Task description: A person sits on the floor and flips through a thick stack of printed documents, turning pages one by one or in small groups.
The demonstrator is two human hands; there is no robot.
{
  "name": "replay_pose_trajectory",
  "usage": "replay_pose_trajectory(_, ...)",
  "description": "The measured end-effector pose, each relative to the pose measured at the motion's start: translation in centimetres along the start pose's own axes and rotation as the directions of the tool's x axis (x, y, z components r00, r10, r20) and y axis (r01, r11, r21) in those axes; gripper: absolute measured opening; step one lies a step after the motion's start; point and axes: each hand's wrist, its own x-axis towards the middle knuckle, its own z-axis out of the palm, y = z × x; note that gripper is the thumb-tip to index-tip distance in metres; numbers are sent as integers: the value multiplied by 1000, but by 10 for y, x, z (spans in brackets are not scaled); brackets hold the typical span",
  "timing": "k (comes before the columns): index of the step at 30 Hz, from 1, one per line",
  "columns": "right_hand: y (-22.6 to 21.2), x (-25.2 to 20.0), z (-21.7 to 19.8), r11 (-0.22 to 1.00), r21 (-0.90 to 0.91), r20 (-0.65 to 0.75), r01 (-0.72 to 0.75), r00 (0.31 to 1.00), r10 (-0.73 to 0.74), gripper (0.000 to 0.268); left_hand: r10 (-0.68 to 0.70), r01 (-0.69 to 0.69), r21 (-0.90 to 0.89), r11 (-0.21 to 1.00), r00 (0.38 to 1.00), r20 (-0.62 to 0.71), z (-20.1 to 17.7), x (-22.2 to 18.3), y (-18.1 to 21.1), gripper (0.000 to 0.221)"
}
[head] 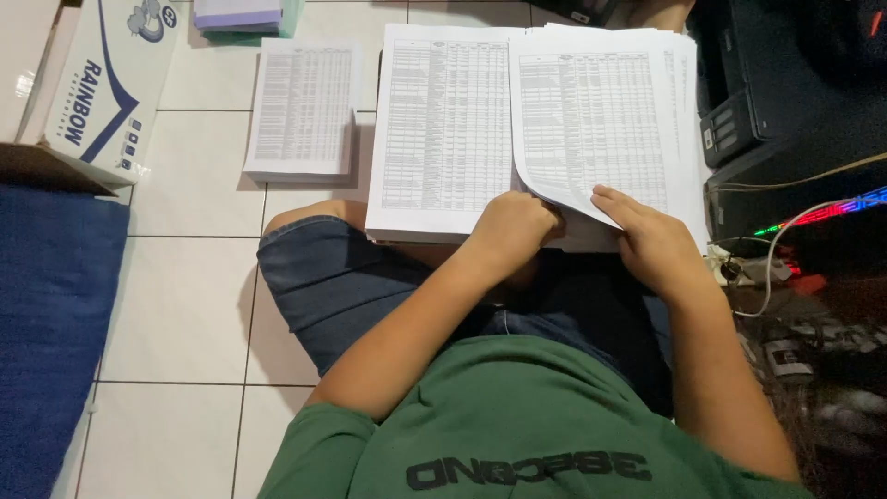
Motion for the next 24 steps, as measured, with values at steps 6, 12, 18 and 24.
replay_pose_trajectory(6,-12,-2,-9,999,40,-22,21,1000,-20,64,100,-104,-12,994,975,-201,-3,-11,-8,10)
replay_pose_trajectory(12,1,-2,9,1000,7,-34,11,999,-11,73,48,-59,-34,998,966,-255,8,-18,-14,13)
replay_pose_trajectory(18,1,-4,15,999,-17,-99,48,994,-49,70,-4,-61,-226,972,961,-278,13,-18,-18,11)
replay_pose_trajectory(24,-18,-5,6,997,-13,-151,78,985,-79,47,-29,-98,-280,955,909,-415,27,-9,-12,6)
